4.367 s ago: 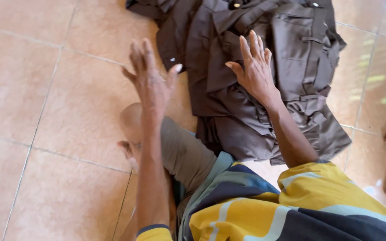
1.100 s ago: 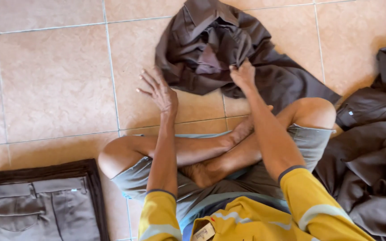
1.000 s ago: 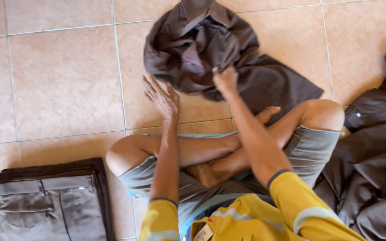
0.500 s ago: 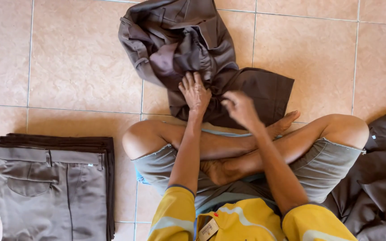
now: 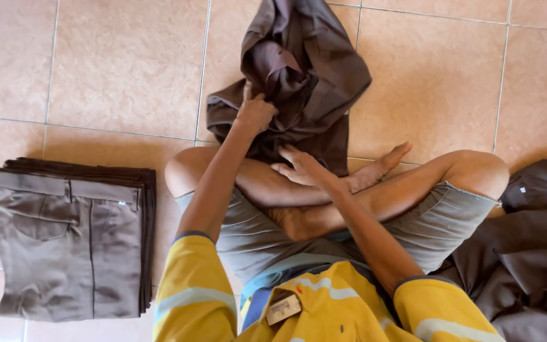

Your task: The person sits cross-legged on a tiled floor and folds brown trousers by hand. They unfold each pair, align the legs, fold the garment in half lengthwise, then fold it into a compact rectangle, and place it on a growing stack to the left.

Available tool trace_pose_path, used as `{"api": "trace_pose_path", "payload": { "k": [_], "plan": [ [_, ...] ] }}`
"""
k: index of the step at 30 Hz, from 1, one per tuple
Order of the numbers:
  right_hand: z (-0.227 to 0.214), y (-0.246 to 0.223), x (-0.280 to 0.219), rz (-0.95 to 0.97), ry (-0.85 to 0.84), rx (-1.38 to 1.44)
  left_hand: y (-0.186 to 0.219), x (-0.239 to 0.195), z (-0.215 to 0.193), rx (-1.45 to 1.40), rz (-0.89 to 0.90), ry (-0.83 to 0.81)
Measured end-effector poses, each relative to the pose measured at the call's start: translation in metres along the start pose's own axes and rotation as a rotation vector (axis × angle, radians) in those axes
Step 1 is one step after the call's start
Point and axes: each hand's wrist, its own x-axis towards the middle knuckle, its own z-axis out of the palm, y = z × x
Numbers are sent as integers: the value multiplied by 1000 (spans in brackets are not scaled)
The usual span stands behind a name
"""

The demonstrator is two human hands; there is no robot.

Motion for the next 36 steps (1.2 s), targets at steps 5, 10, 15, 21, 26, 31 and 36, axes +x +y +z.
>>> {"api": "trace_pose_path", "payload": {
  "k": [5, 10, 15, 21, 26, 31, 36],
  "plan": [
    [-79, 12, 3, -168, 330, 349, 48, -47, -82, 42, -477, 41],
    [-125, 80, 97, -338, 775, -334, 129, -67, -36, -162, -547, 328],
    [-72, 127, 102, 1, 250, -449, 86, -60, -44, -276, -494, 252],
    [-77, -6, -40, 115, -148, -385, -17, -51, -60, -205, -469, -190],
    [-62, 63, -3, 279, 80, -322, -20, -70, -105, -873, -797, 342],
    [-90, 37, 35, 204, 352, -158, -7, -56, -4, -539, -1033, 515],
    [-90, 81, 61, 206, 199, 59, -8, -48, -5, -324, -968, 270]
  ]
}}
